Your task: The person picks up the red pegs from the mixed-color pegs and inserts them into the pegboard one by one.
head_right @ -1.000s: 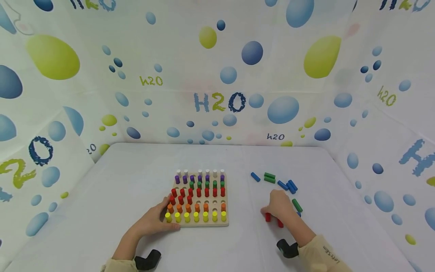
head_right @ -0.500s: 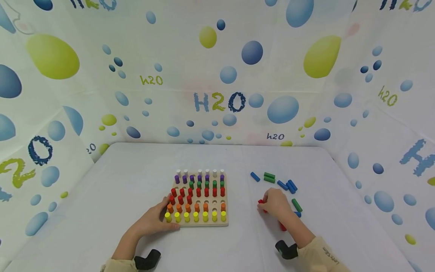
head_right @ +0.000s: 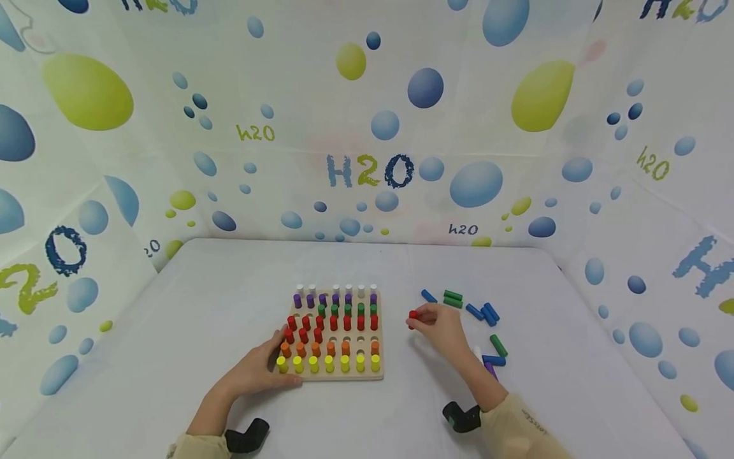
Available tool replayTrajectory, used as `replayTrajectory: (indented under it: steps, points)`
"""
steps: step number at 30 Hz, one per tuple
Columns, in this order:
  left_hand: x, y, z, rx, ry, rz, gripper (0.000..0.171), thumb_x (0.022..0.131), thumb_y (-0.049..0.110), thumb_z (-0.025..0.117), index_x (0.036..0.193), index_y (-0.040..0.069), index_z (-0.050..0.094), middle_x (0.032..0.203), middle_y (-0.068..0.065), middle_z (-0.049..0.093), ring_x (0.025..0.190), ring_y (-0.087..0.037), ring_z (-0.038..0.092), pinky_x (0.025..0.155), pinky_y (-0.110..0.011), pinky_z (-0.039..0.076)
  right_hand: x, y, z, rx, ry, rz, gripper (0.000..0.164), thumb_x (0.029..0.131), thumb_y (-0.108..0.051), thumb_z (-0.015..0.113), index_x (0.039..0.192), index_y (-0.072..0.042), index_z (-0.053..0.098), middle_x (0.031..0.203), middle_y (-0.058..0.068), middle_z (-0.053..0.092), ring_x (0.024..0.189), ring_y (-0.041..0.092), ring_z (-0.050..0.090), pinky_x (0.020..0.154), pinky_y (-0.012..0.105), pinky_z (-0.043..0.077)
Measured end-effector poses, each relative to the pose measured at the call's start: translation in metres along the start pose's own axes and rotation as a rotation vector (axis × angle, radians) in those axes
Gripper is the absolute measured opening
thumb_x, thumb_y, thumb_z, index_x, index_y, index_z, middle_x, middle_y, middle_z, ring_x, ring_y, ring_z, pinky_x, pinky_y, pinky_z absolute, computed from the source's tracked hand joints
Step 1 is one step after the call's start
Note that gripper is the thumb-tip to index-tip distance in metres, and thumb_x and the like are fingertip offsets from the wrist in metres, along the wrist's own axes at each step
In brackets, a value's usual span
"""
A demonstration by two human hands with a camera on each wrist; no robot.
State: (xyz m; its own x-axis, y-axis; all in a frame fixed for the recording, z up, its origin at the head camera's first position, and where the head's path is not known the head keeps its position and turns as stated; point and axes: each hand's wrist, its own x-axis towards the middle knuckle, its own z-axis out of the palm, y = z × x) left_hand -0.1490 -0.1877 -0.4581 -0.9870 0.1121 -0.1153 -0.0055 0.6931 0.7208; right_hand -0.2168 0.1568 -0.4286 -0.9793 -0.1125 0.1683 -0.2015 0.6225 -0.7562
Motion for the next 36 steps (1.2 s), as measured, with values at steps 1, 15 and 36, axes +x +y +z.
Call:
replayTrajectory:
  steps: [1,15,36]
  points:
    - [0.0,0.0,0.0,-0.001,0.0,0.0,0.113,0.059,0.046,0.082,0.146,0.006,0.021,0.145,-0.019,0.028,0.134,-0.039,0.021,0.104,-0.057,0.02,0.002,-0.003,0.003,0.013,-0.004,-0.003,0.018,0.079,-0.018,0.073,0.091,-0.005,0.068,0.083,0.004,0.069,0.075,0.017,0.064,0.066,0.026,0.054]
    - [0.001,0.001,-0.001,0.0,0.0,0.008,0.112,0.06,0.044,0.082,0.145,0.005,0.021,0.146,-0.019,0.028,0.134,-0.037,0.02,0.104,-0.056,0.021,0.014,-0.044,0.049,0.101,-0.077,-0.053,0.016,0.077,-0.017,0.074,0.087,-0.007,0.069,0.08,0.001,0.068,0.073,0.014,0.064,0.069,0.028,0.054]
    - [0.001,-0.003,0.0,-0.005,-0.01,0.029,0.112,0.06,0.045,0.082,0.145,0.004,0.021,0.146,-0.019,0.026,0.134,-0.038,0.021,0.104,-0.056,0.022,0.011,-0.072,0.096,0.184,-0.261,-0.139,0.026,0.079,-0.023,0.072,0.095,-0.003,0.068,0.082,0.002,0.069,0.072,0.011,0.064,0.068,0.025,0.054]
